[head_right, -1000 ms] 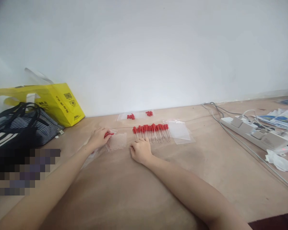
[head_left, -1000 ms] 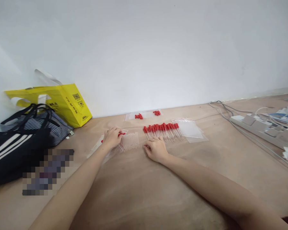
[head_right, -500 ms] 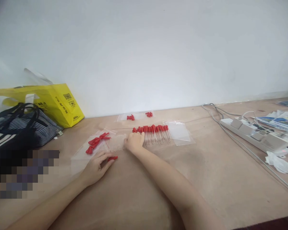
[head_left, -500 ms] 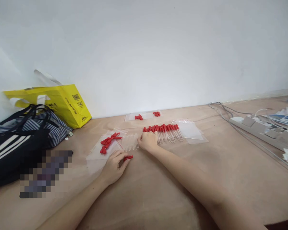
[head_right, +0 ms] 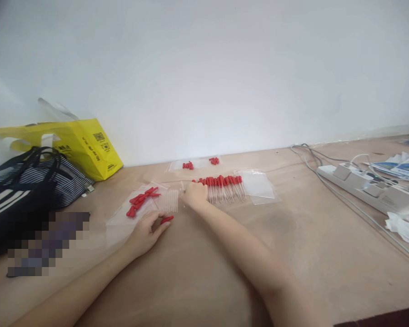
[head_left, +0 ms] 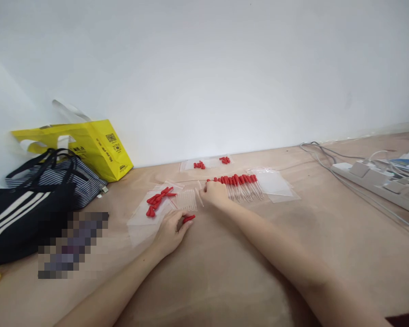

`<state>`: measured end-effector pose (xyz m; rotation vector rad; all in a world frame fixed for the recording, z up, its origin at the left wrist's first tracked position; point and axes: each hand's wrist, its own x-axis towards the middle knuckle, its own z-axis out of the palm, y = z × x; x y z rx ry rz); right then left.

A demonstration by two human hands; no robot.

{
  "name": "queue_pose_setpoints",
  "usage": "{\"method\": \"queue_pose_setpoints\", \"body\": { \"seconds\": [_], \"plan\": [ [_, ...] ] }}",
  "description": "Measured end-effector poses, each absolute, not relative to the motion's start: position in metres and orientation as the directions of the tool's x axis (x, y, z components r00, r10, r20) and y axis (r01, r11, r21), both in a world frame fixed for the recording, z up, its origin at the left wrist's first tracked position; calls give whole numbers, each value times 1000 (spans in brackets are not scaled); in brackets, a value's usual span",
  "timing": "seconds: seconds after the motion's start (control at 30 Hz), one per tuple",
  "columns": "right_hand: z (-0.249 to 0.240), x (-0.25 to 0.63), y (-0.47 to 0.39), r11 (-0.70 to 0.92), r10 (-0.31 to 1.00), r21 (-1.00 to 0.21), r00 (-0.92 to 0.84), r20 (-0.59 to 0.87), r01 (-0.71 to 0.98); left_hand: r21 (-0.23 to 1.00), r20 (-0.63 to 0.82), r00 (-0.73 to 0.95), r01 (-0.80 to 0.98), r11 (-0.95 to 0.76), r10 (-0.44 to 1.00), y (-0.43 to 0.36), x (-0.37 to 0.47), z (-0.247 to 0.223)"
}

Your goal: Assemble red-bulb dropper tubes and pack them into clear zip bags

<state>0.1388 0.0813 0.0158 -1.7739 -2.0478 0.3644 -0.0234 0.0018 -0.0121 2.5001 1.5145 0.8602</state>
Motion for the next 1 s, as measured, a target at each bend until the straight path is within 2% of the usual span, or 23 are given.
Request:
{"method": "queue_pose_setpoints", "body": {
  "seconds": [0.13,0.17,0.3,0.57,1.0],
  "plan": [
    [6,186,56,357,933,-488,-280,224,797,358,410,385,766,-534,827,8,-8,-15],
    [0,199,49,460,887,-501,-353,298,733,348,405,396,767,-539,824,10,-3,-15],
    [-23,238,27,649,756,-434,-467,459,625,315,400,394,788,-528,827,13,20,-16],
    [-27,234,16,750,656,-339,-573,491,568,305,433,367,800,-517,823,4,29,-14],
    [-30,229,15,799,596,-313,-605,528,513,331,508,347,766,-551,788,1,28,-15]
  ]
}}
